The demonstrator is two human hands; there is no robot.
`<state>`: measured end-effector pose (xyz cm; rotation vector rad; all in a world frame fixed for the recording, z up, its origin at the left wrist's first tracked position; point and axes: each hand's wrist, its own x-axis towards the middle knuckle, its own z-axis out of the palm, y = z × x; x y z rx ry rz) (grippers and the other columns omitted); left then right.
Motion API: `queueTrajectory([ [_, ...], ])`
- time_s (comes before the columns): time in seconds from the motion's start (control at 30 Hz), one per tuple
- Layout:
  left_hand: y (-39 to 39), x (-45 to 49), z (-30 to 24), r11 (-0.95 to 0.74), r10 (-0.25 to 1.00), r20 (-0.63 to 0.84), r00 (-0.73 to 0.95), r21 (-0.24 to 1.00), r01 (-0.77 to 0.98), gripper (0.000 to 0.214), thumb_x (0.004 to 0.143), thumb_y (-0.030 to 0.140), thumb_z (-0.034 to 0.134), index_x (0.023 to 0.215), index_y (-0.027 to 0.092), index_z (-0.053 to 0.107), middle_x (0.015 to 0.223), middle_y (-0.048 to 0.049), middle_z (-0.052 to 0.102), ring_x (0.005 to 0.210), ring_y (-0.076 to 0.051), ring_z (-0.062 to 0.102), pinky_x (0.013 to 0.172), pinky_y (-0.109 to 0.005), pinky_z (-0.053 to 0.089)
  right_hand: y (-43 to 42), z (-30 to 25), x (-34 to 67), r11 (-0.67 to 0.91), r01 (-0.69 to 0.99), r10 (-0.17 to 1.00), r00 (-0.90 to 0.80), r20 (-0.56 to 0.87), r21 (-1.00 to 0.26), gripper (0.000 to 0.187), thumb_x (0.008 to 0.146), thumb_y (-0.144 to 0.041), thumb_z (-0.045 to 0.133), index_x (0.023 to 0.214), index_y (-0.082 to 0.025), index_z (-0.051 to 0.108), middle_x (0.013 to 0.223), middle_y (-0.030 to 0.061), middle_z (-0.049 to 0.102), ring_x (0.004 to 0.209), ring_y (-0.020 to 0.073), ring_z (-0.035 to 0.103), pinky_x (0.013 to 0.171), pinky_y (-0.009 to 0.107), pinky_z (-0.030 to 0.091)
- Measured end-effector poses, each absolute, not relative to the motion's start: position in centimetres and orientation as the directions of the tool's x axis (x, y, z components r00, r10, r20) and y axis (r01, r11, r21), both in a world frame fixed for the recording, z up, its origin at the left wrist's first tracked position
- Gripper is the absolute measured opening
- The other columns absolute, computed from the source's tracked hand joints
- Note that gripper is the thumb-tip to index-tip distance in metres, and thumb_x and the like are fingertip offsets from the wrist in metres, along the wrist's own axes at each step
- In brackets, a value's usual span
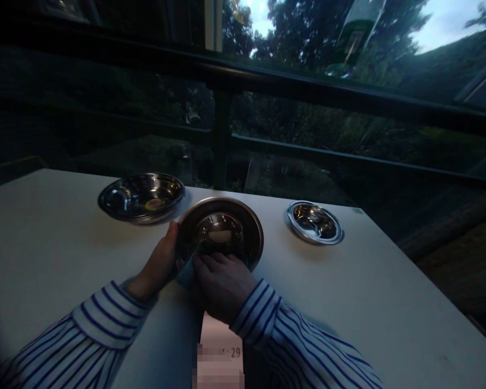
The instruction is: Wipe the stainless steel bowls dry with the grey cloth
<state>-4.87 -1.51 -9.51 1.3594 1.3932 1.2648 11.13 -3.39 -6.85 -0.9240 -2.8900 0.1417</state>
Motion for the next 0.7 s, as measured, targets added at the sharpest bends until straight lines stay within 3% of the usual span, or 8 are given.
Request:
queueTrajectory([
  [0.17,-1.6,-5.2,-9.7,-0.051,0.992,0.060,-0.111,0.995,0.084,0.071,0.082,0.062,0.022,0.104,0.010,0.064,0.102,-0.0114,0.070,0.102,-0.026,0.060,0.091,-0.037,0.042,-3.2,-5.1,12.2,0.769,0.631,0.622,-0.776,-0.107,-0.102,0.018,0.081,-0.028,0.049,0.090,-0.016,0.060,0.087,0.0076,0.066,0.084,0.0214,0.058,0.072,0.033,0.041],
  [0.27,-1.5,-5.1,-9.7,-0.037,0.995,0.045,-0.093,0.996,0.082,0.071,0.082,0.063,0.021,0.104,0.011,0.064,0.101,-0.0112,0.070,0.102,-0.025,0.060,0.091,-0.036,0.042,-3.3,-5.5,11.9,0.784,0.608,0.606,-0.793,-0.060,-0.123,0.029,0.082,-0.028,0.048,0.106,-0.015,0.056,0.099,0.0093,0.064,0.091,0.0229,0.056,0.074,0.034,0.042],
  [0.4,-1.6,-5.1,-9.5,-0.046,0.994,0.056,-0.090,0.992,0.116,0.073,0.082,0.063,0.018,0.105,0.011,0.064,0.098,-0.0106,0.071,0.099,-0.024,0.061,0.089,-0.034,0.043,-3.5,-6.6,11.1,0.816,0.560,0.573,-0.817,0.071,-0.144,0.048,0.084,-0.027,0.044,0.128,-0.010,0.038,0.120,0.0131,0.054,0.105,0.0237,0.050,0.079,0.035,0.041],
  [0.47,-1.7,-5.0,-9.4,-0.044,0.993,0.058,-0.107,0.991,0.130,0.073,0.082,0.063,0.019,0.104,0.010,0.064,0.098,-0.0113,0.071,0.098,-0.025,0.062,0.089,-0.035,0.043,-3.5,-6.5,11.3,0.811,0.568,0.578,-0.814,0.044,-0.142,0.043,0.085,-0.027,0.044,0.124,-0.011,0.042,0.116,0.0123,0.057,0.101,0.0229,0.052,0.078,0.034,0.042],
  [0.6,-1.8,-5.0,-9.1,-0.018,0.989,0.040,-0.144,0.988,0.152,0.075,0.081,0.065,0.020,0.102,0.008,0.065,0.099,-0.0134,0.070,0.095,-0.027,0.062,0.085,-0.037,0.045,-3.4,-5.3,12.1,0.772,0.628,0.620,-0.778,-0.101,-0.096,0.021,0.080,-0.027,0.051,0.096,-0.015,0.058,0.091,0.0081,0.065,0.087,0.0220,0.057,0.072,0.033,0.041],
  [0.7,-1.8,-5.0,-9.2,-0.023,0.992,0.039,-0.121,0.991,0.131,0.074,0.081,0.064,0.020,0.104,0.010,0.065,0.101,-0.0120,0.070,0.098,-0.026,0.061,0.087,-0.036,0.044,-3.6,-5.4,11.9,0.775,0.625,0.620,-0.780,-0.079,-0.089,0.026,0.079,-0.026,0.051,0.103,-0.015,0.056,0.095,0.0090,0.064,0.090,0.0223,0.056,0.073,0.034,0.041],
])
